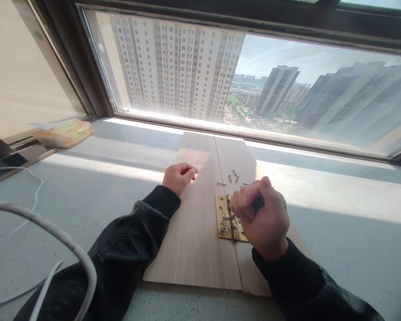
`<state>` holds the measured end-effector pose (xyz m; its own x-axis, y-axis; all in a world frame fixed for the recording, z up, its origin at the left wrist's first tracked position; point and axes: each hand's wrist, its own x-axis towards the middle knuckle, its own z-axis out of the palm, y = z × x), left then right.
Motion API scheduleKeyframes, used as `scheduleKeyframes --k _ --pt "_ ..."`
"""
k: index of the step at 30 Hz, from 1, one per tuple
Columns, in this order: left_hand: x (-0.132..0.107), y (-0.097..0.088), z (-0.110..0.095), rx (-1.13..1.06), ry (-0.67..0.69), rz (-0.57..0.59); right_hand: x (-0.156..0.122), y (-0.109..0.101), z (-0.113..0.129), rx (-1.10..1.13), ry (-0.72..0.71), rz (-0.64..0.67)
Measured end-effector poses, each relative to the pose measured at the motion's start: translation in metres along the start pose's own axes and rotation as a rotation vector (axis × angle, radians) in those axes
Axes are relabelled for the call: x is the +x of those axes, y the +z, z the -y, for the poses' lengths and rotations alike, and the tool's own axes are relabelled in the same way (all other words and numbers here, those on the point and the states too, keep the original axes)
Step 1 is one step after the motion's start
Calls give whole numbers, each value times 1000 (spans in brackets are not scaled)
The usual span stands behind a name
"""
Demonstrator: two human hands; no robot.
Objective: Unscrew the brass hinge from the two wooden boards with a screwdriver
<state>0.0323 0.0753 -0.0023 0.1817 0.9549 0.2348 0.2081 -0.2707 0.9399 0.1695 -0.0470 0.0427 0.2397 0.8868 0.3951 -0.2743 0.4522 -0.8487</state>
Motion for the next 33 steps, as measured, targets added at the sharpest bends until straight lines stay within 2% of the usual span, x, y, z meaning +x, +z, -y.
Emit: scheduleKeyframes --k 4,9,14,16,20,24,28,33 --pt "-1 0 -1 -1 -3 4 0 -2 -2 -69 -50 9" --pt "0 0 0 11 19 11 -1 -3 -7 -95 -41 74" --pt "0 0 1 19 15 15 0 0 -5 -100 82 174" --pt "0 0 1 21 9 13 1 1 -4 -128 49 152" --pt "-1 0 -1 25 10 10 -3 3 -3 -357 -102 49" --pt "-1 0 -1 14 3 16 -15 9 -7 -489 -71 16" --pt "-1 0 0 15 2 16 -18 5 -10 -378 -40 130" --pt "-1 0 0 19 11 16 -6 -6 -2 -196 118 356"
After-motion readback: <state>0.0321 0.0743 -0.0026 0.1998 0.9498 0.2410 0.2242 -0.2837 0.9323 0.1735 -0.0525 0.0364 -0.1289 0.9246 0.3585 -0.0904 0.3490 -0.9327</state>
